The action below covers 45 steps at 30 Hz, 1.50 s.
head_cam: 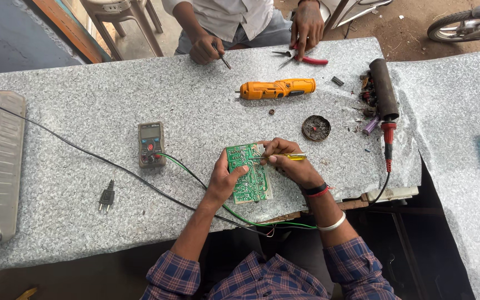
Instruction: The person uses a yellow screwdriver to scrape and clean solder joints on a green circuit board. They repeatedly probe and scrape multiple points on the board while holding it steady with the other hand. A multimeter and other tools are visible on the workbench.
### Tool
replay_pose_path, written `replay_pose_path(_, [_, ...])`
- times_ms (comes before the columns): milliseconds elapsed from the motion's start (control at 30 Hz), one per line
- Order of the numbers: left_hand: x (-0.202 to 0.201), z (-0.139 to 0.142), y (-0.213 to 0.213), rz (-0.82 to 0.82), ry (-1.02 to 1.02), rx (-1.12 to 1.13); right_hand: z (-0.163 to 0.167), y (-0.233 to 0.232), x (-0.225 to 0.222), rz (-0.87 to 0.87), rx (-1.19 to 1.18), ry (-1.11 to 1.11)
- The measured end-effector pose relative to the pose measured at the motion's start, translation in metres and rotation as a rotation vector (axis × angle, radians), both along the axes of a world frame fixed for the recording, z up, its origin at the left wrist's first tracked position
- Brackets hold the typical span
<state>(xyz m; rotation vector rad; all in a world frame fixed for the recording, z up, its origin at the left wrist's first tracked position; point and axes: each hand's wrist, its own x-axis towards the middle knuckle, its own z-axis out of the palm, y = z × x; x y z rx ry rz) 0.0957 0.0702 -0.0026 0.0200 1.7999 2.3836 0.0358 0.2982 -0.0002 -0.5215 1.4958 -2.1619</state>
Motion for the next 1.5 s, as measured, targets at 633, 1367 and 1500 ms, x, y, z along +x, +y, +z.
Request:
replay_pose_path(633, [-0.004,0.001,0.002,-0.003,-0.028,-0.03,0.003,0.002,-0.004,0.019,-0.043,-0.008])
replay_pose_path(1367, [-0.002,0.01,-0.001,0.01,-0.058,0.003,0.012,-0.004,-0.002,-0.057,0.108,0.296])
replay_pose_path(1500, [-0.006,-0.002,-0.006,0.038,-0.019,0.008,0.009,-0.012,-0.003,-0.088,0.109,0.347])
